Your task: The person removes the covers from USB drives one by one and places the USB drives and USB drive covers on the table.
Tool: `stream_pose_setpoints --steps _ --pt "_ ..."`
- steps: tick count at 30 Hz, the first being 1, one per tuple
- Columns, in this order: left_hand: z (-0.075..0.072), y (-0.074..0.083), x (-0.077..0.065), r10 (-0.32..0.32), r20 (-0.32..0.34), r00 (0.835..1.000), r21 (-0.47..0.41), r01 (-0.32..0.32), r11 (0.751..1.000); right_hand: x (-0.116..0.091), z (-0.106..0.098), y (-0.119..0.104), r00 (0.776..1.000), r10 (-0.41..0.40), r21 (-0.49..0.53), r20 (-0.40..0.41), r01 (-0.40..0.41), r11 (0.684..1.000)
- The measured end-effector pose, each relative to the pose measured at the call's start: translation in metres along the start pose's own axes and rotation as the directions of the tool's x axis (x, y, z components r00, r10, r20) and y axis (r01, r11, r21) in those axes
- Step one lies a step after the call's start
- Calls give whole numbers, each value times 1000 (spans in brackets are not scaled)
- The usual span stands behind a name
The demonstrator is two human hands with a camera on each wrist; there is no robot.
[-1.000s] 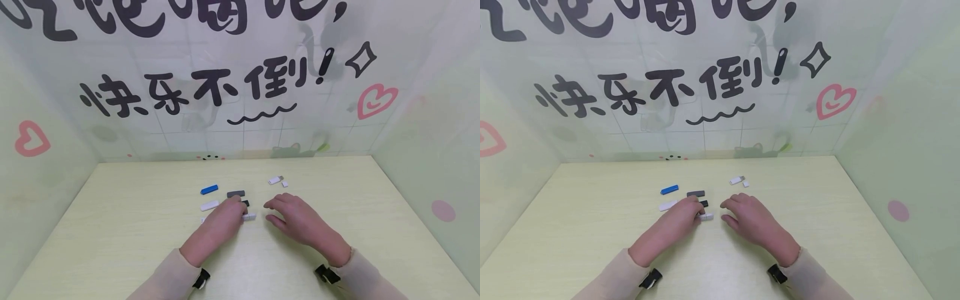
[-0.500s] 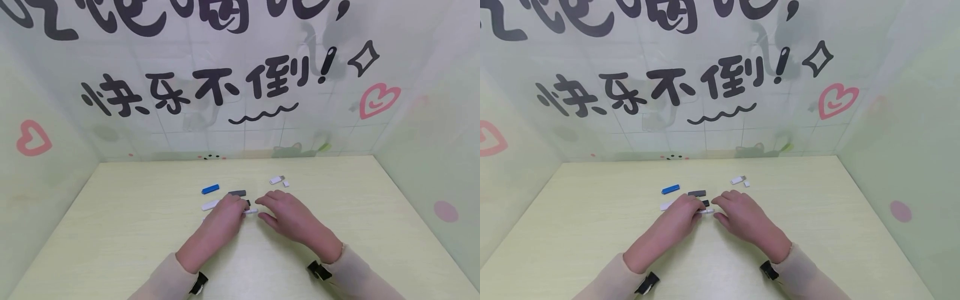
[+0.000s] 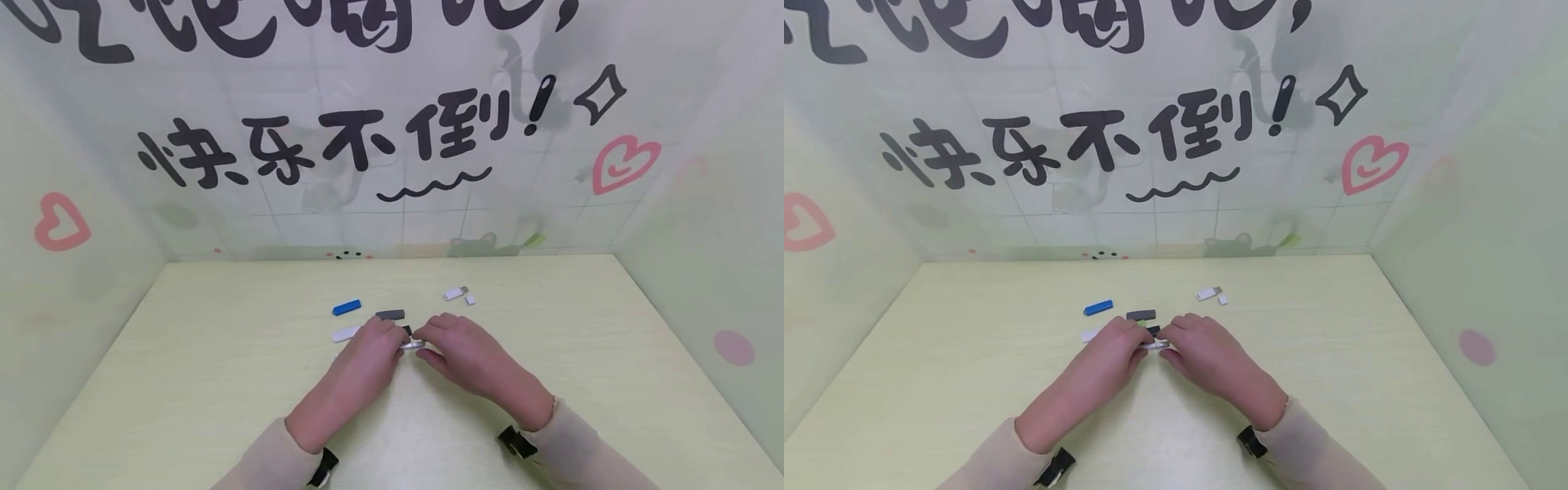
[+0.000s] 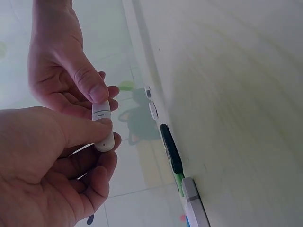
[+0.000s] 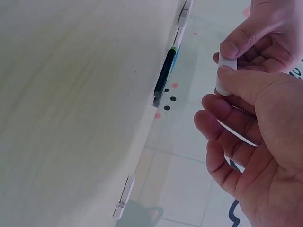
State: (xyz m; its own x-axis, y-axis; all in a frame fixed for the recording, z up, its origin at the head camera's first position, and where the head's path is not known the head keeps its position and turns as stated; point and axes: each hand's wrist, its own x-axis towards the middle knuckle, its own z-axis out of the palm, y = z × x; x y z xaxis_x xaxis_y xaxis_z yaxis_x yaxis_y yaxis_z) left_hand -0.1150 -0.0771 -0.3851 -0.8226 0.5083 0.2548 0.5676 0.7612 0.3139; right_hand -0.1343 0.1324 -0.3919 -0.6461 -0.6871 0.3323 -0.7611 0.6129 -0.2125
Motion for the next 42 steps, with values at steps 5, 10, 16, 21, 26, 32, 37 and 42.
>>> stream_pose_setpoints --steps 5,10,16,21,26,32,37,42 --pt "1 0 -1 22 -21 1000 5 -22 1000 1 0 -1 1000 -8 10 -5 8 1000" --pt "1 0 -1 36 -35 999 10 -36 999 1 0 -1 1000 -21 8 -12 21 1000" --pt "2 1 -1 45 -44 998 10 -44 999 0 1 -2 999 -42 17 -31 43 999" --pt "2 1 -2 61 -60 996 15 -60 998 0 1 -2 998 -51 16 -48 52 999" --pt "2 2 -2 72 -71 995 22 -71 997 -1 0 -3 996 -68 10 -65 69 998" --pt "0 5 -4 76 -74 994 29 -74 997 -2 0 -5 992 -94 -3 -86 94 996" --pt "0 6 -5 82 -75 994 41 -79 996 -3 0 -6 990 -107 -11 -93 107 994" --pt "-1 6 -5 94 -83 992 52 -90 995 -3 0 -6 989 -112 -20 -93 111 994"
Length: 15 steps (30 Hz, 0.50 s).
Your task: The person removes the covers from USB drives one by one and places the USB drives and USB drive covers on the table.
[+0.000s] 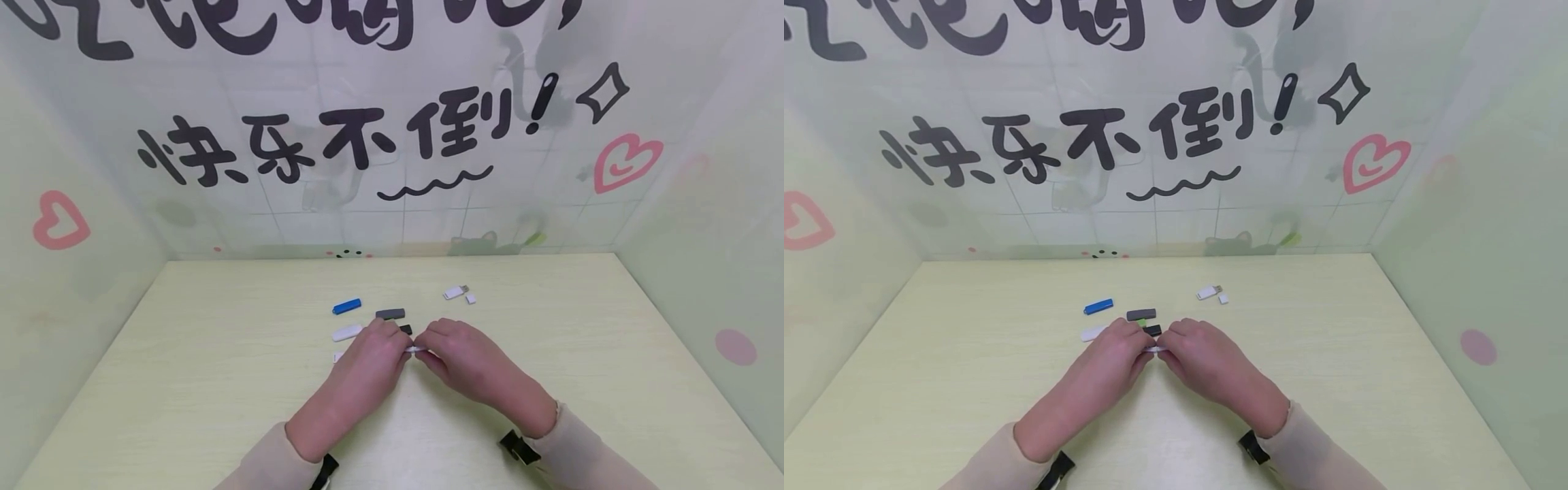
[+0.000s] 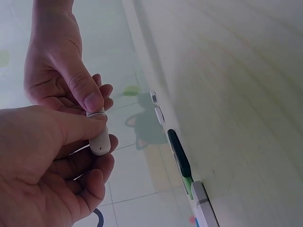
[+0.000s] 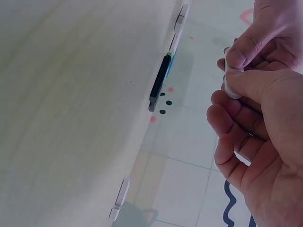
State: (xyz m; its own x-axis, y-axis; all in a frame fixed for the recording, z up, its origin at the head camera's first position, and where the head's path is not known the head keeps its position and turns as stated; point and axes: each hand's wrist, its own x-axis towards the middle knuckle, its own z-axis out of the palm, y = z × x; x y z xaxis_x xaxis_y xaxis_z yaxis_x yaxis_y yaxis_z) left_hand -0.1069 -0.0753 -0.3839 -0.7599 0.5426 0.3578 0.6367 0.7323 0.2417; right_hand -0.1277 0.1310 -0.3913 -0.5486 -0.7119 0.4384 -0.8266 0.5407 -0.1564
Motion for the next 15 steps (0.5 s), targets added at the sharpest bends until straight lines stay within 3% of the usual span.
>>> stream_pose_setpoints --steps 15 --pt "-2 -2 0 79 -53 995 6 -78 997 -1 -5 0 1000 -22 16 9 22 1000"
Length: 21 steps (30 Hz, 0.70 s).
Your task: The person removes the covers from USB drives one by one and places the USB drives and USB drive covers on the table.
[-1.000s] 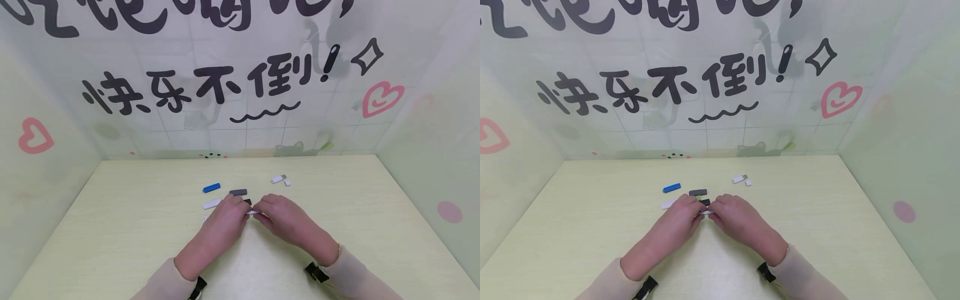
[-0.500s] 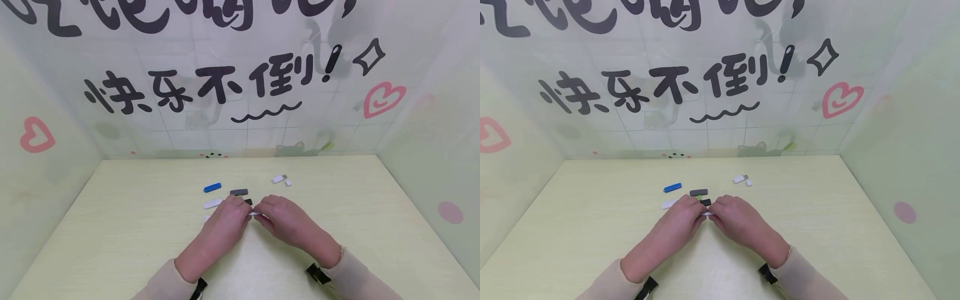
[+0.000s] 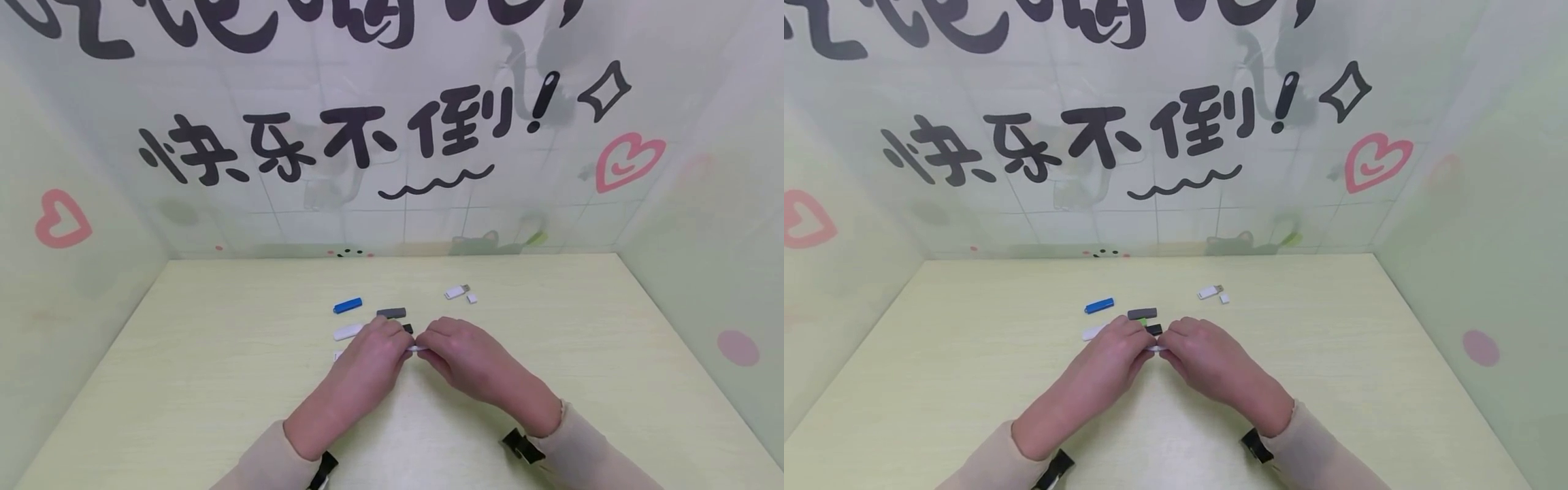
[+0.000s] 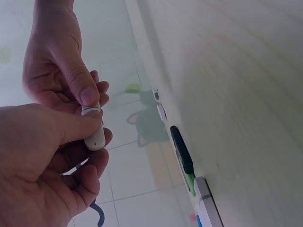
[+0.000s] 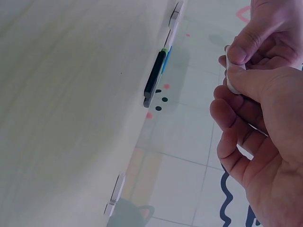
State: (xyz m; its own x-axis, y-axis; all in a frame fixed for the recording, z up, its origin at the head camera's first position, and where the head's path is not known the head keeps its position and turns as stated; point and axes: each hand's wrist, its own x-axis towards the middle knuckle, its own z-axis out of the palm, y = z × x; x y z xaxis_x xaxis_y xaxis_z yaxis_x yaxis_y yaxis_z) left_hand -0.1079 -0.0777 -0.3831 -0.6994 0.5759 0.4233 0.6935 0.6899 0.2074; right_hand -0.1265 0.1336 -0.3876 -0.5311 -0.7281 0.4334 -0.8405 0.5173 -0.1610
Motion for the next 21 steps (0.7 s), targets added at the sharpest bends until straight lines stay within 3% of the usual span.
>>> stream_pose_setpoints --steps 21 --pt "-2 -7 1 77 6 997 -15 -77 997 -1 -3 7 997 -70 67 -21 71 995"
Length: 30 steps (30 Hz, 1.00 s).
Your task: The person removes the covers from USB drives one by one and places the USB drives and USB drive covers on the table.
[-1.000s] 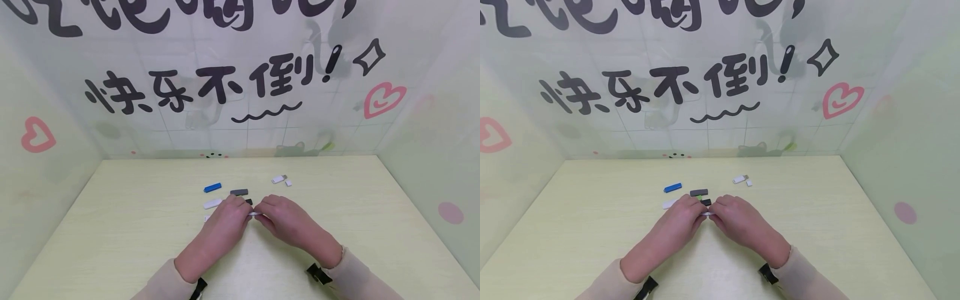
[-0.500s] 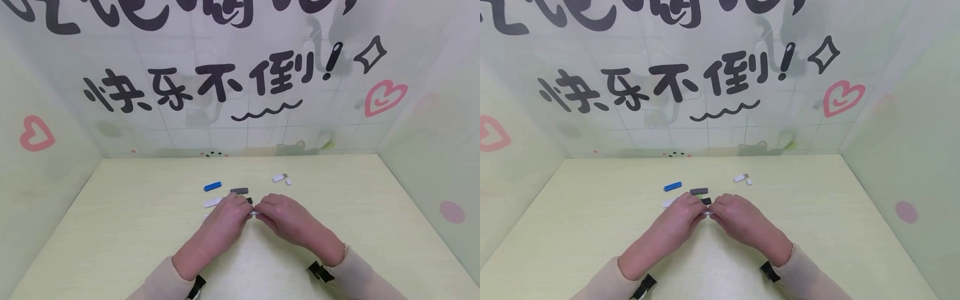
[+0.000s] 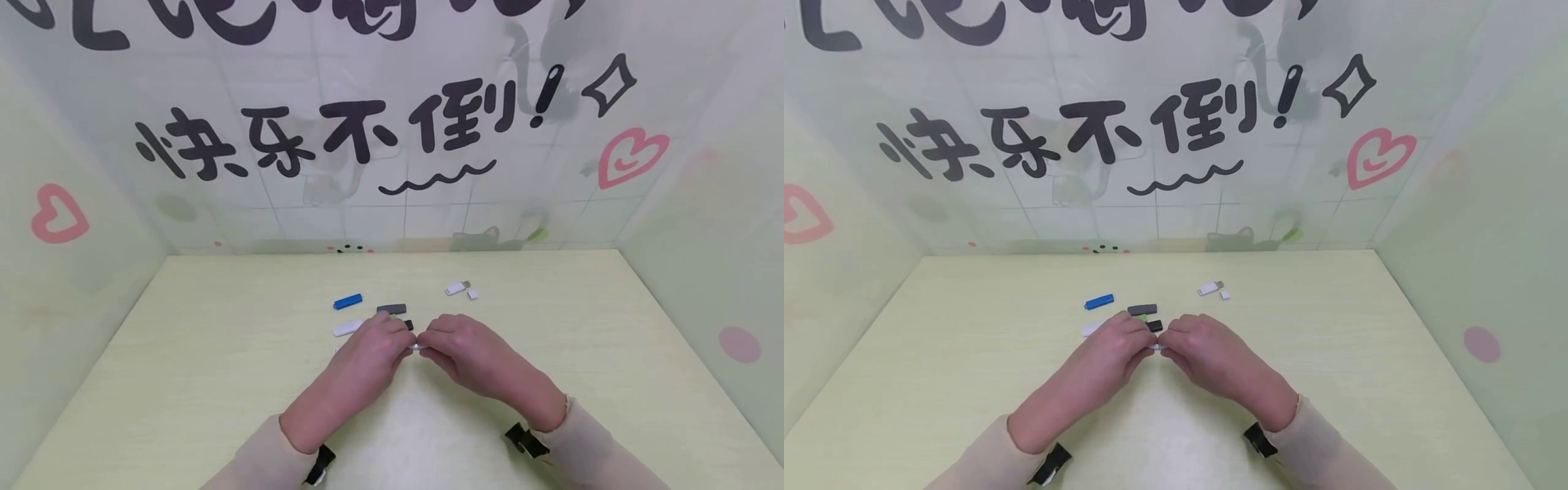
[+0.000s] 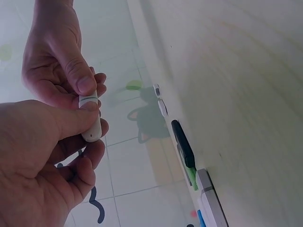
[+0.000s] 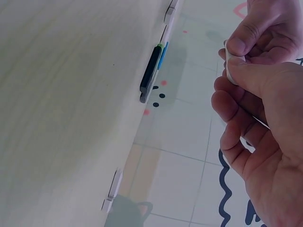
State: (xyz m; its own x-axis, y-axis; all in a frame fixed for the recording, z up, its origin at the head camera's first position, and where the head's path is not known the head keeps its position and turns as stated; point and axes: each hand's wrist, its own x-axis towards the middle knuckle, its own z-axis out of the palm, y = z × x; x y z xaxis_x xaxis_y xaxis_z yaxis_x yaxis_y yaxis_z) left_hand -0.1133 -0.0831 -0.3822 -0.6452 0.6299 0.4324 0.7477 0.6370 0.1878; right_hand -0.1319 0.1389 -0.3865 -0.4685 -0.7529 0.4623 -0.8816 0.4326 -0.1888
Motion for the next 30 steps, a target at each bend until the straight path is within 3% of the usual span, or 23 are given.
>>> stream_pose_setpoints --steps 30 --pt "-5 1 -1 27 15 1000 -19 -27 999 -2 -1 2 999 -42 46 -16 42 998"
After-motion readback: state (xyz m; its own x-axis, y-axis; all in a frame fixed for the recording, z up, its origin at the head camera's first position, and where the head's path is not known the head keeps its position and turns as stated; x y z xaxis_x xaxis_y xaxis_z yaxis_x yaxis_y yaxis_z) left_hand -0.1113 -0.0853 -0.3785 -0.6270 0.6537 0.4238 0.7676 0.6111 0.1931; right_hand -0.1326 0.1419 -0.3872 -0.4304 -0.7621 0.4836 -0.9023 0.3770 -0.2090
